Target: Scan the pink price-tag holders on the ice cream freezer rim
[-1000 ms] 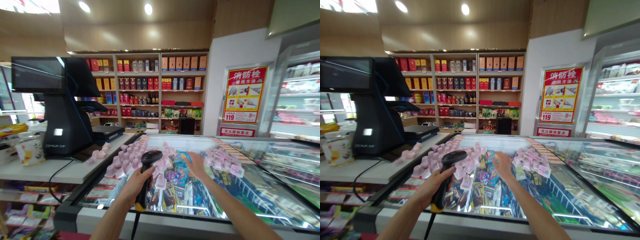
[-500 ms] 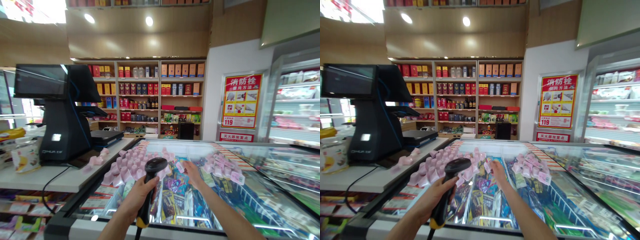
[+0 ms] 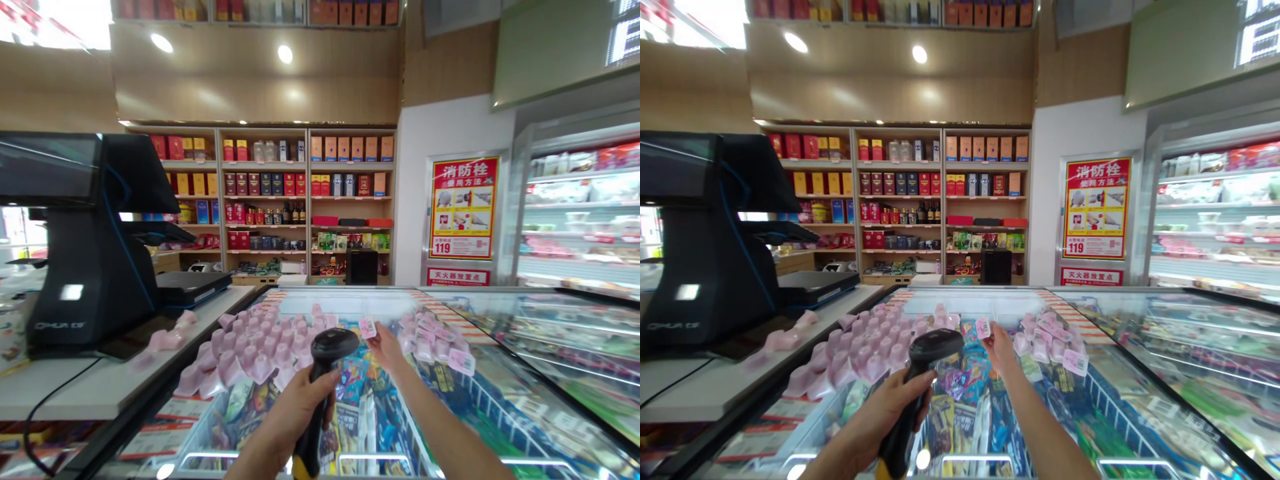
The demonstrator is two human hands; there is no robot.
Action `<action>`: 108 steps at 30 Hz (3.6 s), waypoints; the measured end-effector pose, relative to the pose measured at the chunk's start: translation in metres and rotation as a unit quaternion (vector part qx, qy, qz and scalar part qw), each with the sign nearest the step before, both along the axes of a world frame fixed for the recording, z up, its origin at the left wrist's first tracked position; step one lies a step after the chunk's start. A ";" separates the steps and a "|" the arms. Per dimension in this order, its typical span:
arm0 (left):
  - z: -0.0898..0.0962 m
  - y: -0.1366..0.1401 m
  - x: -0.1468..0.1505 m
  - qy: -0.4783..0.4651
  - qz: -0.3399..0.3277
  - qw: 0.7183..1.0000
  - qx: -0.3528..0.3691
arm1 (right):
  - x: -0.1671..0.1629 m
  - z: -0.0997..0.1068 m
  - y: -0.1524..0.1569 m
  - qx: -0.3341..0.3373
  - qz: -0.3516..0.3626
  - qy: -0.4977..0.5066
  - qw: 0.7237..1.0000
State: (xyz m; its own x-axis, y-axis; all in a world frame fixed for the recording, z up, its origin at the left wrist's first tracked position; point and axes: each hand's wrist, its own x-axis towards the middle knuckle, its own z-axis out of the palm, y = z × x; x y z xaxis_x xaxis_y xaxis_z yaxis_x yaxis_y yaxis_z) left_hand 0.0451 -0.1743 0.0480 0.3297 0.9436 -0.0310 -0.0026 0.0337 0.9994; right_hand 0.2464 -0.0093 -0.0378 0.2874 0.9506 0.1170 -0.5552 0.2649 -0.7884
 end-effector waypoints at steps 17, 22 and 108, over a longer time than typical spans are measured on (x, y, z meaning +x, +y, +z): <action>0.000 0.006 -0.025 -0.023 0.111 0.993 0.017 | 0.033 -0.006 -0.018 0.005 -0.274 -0.722 0.636; -0.002 0.009 -0.039 -0.049 0.128 0.991 0.004 | 0.051 -0.013 -0.019 -0.045 -0.304 -0.796 0.522; -0.015 0.020 -0.031 -0.029 0.125 0.991 -0.021 | -0.018 -0.006 0.033 0.131 -0.194 -0.649 0.724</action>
